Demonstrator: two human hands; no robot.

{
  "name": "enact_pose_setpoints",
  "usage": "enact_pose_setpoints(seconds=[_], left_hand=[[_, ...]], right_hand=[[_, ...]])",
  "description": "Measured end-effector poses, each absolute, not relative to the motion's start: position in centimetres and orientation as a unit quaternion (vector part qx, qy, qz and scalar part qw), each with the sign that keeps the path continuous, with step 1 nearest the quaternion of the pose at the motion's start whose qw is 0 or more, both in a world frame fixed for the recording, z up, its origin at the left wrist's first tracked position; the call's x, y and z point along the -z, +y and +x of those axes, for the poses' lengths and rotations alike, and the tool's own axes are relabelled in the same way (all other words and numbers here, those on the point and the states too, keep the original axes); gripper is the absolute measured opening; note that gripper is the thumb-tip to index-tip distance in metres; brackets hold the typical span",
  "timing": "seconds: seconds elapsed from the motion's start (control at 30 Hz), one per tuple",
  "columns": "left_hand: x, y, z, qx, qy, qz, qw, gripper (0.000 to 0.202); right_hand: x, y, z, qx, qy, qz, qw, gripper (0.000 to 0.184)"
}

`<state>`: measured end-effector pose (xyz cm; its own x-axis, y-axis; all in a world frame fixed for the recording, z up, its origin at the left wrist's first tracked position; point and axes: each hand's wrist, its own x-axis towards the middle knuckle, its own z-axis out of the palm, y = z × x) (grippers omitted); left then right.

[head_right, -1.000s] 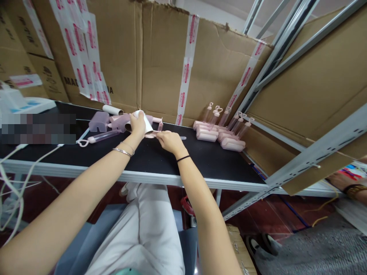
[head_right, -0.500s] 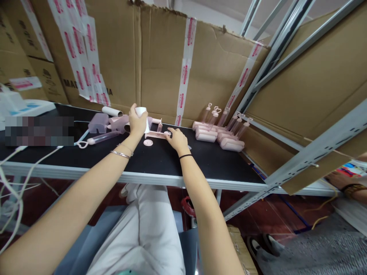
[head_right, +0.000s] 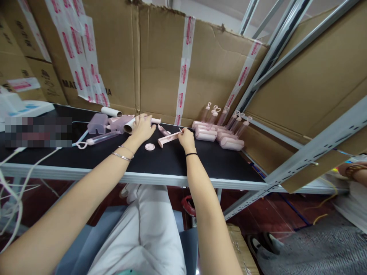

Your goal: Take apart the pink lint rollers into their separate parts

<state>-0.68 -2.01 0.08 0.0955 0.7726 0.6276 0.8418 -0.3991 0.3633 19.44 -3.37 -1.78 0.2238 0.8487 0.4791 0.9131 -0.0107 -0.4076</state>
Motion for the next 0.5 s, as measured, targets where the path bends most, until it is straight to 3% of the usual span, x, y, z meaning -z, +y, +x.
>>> enact_pose_setpoints(seconds=[0.1, 0.2, 0.3, 0.4, 0.5], left_hand=[[-0.1, -2.3, 0.1, 0.374, -0.448, -0.812, 0.001, 0.044], [0.2, -2.6, 0.8, 0.228, -0.445, -0.862, -0.084, 0.04], [0.6, -2.5, 1.1, 0.147, -0.474, -0.865, -0.073, 0.031], [0.9, -1.8, 0.9, 0.208, -0.508, -0.826, -0.129, 0.035], [1.2, -1.0, 0.6, 0.305, -0.504, -0.734, -0.338, 0.044]], right_hand=[[1.5, -3.5, 19.2, 0.073, -0.61, -0.69, 0.384, 0.015], [1.3, -3.8, 18.4, 0.091, -0.614, -0.671, 0.406, 0.013], [0.9, -4.2, 17.6, 0.121, -0.639, -0.629, 0.425, 0.011], [0.5, -4.7, 17.0, 0.157, -0.648, -0.579, 0.47, 0.016], [0.3, -5.1, 16.4, 0.161, -0.648, -0.567, 0.482, 0.019]])
